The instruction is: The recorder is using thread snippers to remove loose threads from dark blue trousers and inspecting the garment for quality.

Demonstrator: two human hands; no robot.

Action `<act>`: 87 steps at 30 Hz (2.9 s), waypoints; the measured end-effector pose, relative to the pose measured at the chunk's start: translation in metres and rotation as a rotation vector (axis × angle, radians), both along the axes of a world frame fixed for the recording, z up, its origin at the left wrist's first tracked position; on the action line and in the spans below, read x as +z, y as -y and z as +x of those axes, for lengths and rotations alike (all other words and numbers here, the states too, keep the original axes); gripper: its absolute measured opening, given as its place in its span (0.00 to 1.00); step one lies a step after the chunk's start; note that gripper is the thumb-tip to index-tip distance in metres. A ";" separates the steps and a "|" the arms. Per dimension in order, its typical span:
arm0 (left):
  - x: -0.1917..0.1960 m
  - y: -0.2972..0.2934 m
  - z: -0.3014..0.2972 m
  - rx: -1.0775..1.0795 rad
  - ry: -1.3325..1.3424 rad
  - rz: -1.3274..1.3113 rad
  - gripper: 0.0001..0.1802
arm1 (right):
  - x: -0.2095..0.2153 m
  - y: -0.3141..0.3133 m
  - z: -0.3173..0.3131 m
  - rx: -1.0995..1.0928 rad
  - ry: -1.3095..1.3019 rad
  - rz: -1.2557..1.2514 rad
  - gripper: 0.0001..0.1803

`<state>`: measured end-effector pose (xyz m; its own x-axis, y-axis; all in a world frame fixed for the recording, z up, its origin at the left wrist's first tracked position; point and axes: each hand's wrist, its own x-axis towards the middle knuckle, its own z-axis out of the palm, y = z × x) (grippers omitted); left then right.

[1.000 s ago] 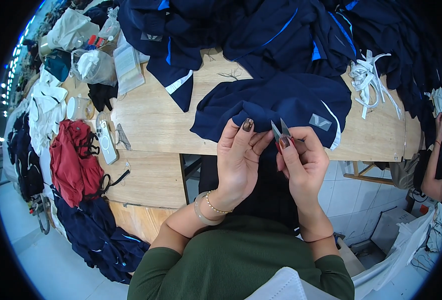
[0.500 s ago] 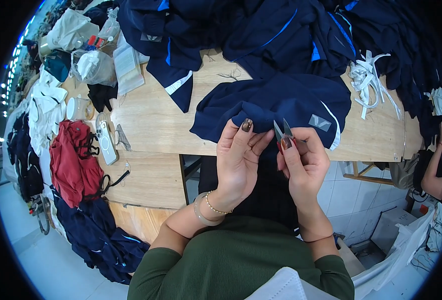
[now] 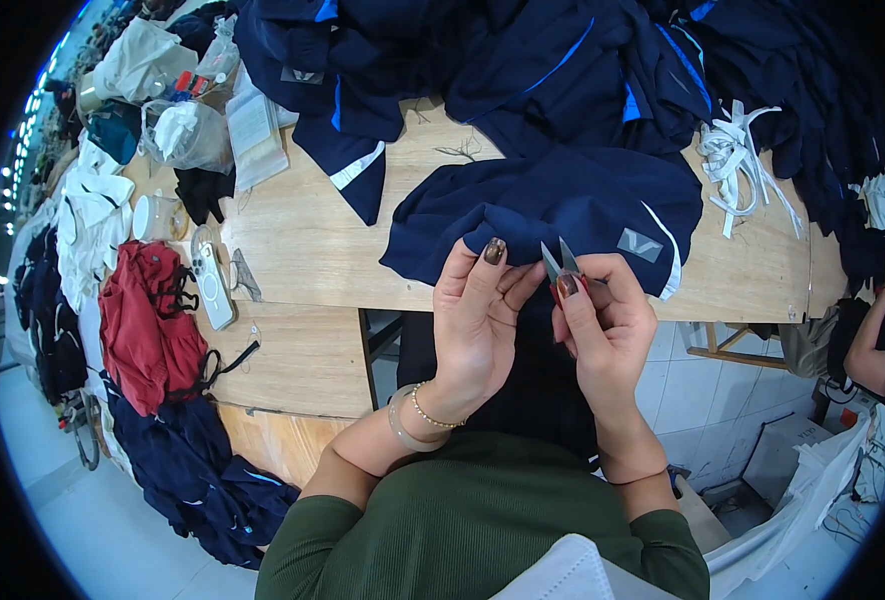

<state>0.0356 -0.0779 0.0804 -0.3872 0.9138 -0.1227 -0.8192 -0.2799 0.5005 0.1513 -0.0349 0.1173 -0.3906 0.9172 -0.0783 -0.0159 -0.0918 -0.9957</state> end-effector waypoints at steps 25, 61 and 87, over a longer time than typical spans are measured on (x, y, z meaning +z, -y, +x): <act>0.007 0.001 0.000 -0.016 0.076 -0.038 0.11 | -0.017 0.004 -0.003 -0.030 -0.009 0.236 0.06; 0.008 0.001 -0.001 -0.018 0.073 -0.024 0.11 | -0.003 0.002 -0.003 0.006 0.025 0.149 0.05; 0.009 -0.001 0.001 -0.028 0.108 -0.105 0.11 | -0.006 -0.012 0.000 -0.125 -0.049 0.374 0.07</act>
